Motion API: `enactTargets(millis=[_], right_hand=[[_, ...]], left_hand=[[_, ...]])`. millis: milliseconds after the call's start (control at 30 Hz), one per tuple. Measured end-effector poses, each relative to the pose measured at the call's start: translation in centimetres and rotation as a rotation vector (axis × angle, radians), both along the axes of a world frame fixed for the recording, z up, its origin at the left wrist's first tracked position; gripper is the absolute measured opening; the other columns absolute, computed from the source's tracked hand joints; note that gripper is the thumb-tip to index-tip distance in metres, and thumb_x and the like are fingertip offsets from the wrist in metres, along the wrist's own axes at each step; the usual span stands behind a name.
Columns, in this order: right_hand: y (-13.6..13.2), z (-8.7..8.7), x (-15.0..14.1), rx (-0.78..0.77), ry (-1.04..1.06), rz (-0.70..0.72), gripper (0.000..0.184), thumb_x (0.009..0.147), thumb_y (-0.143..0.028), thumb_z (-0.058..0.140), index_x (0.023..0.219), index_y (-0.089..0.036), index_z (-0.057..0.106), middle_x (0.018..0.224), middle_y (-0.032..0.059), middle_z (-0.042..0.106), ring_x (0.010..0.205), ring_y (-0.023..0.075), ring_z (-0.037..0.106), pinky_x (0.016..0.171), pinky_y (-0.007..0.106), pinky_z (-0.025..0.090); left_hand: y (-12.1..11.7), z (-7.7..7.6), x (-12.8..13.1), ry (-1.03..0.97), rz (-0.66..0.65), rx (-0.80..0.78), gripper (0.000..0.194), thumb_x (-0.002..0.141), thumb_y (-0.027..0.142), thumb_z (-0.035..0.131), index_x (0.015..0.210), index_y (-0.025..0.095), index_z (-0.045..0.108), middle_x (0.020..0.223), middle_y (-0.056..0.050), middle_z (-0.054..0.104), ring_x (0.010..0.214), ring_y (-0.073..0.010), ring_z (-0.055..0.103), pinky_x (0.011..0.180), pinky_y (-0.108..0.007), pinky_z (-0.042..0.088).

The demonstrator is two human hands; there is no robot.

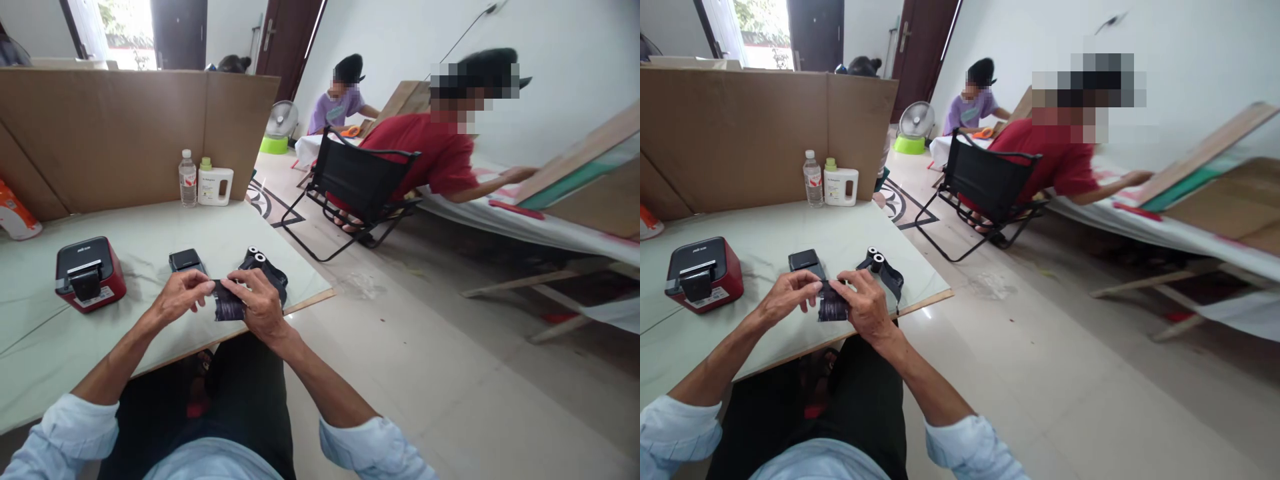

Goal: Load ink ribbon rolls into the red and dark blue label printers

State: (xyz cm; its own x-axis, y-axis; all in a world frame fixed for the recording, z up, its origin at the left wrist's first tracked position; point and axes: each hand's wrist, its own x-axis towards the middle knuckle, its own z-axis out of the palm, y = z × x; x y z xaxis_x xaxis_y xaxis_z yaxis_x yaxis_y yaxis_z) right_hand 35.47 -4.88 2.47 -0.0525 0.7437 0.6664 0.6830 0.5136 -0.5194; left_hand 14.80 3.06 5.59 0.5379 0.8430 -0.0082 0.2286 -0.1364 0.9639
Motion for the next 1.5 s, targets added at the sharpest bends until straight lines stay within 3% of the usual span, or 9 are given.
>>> enactTargets(millis=[100,200,367,567,733,900,1100,1300,1500], right_hand=[[0.6,-0.4,0.1,-0.153,0.345,0.062,0.017,0.094,-0.031,0.068,0.104,-0.024,0.080,0.103,0.0080,0.075,0.096,0.0252,0.069,0.090,0.041,0.057],[1.1,-0.7,0.2,-0.365,0.616,0.058,0.024,0.086,-0.045,0.078,0.090,-0.022,0.076,0.079,0.0012,0.068,0.073,0.0194,0.062,0.073,0.033,0.054],[1.9,-0.7,0.3,-0.414,0.576,0.030,0.031,0.080,-0.049,0.080,0.073,-0.022,0.067,0.061,-0.0041,0.052,0.060,0.0151,0.047,0.061,0.030,0.045],[3.1,-1.3,0.2,-0.401,0.482,0.093,0.025,0.085,-0.046,0.074,0.078,-0.022,0.071,0.075,0.0004,0.066,0.073,0.0197,0.062,0.071,0.032,0.051],[4.1,-2.0,-0.2,-0.351,0.419,0.182,0.018,0.090,-0.039,0.069,0.090,-0.023,0.078,0.094,0.0066,0.077,0.091,0.0249,0.071,0.088,0.037,0.056],[5.7,-2.6,-0.4,-0.264,0.275,0.219,0.021,0.090,-0.024,0.063,0.102,-0.022,0.080,0.100,0.0085,0.079,0.096,0.0241,0.074,0.092,0.037,0.057],[9.7,-1.7,-1.7,-0.280,-0.051,0.176,0.047,0.083,-0.002,0.053,0.116,-0.023,0.080,0.122,0.0081,0.079,0.114,0.0212,0.073,0.103,0.034,0.055],[12.8,-1.1,-3.3,-0.297,-0.362,0.116,0.045,0.090,-0.003,0.055,0.124,-0.022,0.078,0.131,0.0087,0.075,0.121,0.0208,0.070,0.104,0.028,0.051],[13.6,-2.0,-3.6,-0.236,-0.504,0.090,0.041,0.096,-0.007,0.054,0.124,-0.023,0.079,0.133,0.0104,0.073,0.117,0.0239,0.069,0.097,0.031,0.052]], left_hand=[[3.3,-0.2,-2.4,0.198,0.160,0.447,0.036,0.082,0.054,0.074,0.097,0.021,0.073,0.100,-0.008,0.075,0.091,-0.0256,0.070,0.077,-0.039,0.061],[7.3,-1.2,-4.7,0.311,0.095,0.633,0.052,0.076,0.054,0.078,0.116,0.022,0.073,0.130,-0.013,0.070,0.123,-0.0347,0.064,0.106,-0.052,0.054],[10.8,-3.4,-6.0,0.349,-0.035,0.468,0.071,0.074,0.063,0.076,0.131,0.021,0.070,0.141,-0.016,0.066,0.129,-0.0378,0.063,0.097,-0.049,0.059],[11.4,-4.5,-5.8,0.291,-0.033,0.441,0.067,0.077,0.060,0.074,0.131,0.020,0.072,0.138,-0.016,0.069,0.125,-0.0356,0.066,0.099,-0.048,0.058],[11.2,-4.5,-5.5,0.257,0.021,0.400,0.070,0.082,0.064,0.068,0.134,0.018,0.071,0.143,-0.016,0.068,0.129,-0.0364,0.065,0.104,-0.049,0.055],[11.5,-4.3,-5.1,0.200,0.089,0.329,0.073,0.085,0.072,0.063,0.131,0.016,0.074,0.138,-0.016,0.072,0.130,-0.0363,0.065,0.114,-0.048,0.048],[12.0,-4.1,-4.7,0.179,0.098,0.284,0.080,0.084,0.081,0.056,0.128,0.017,0.074,0.133,-0.014,0.074,0.119,-0.0338,0.068,0.097,-0.043,0.057],[12.1,-3.8,-4.6,0.175,0.068,0.247,0.077,0.084,0.086,0.049,0.108,0.018,0.076,0.110,-0.010,0.075,0.103,-0.0299,0.067,0.075,-0.035,0.058],[12.4,-3.8,-4.5,0.166,0.057,0.257,0.068,0.086,0.081,0.048,0.094,0.017,0.070,0.095,-0.006,0.070,0.096,-0.0259,0.063,0.076,-0.033,0.055]])
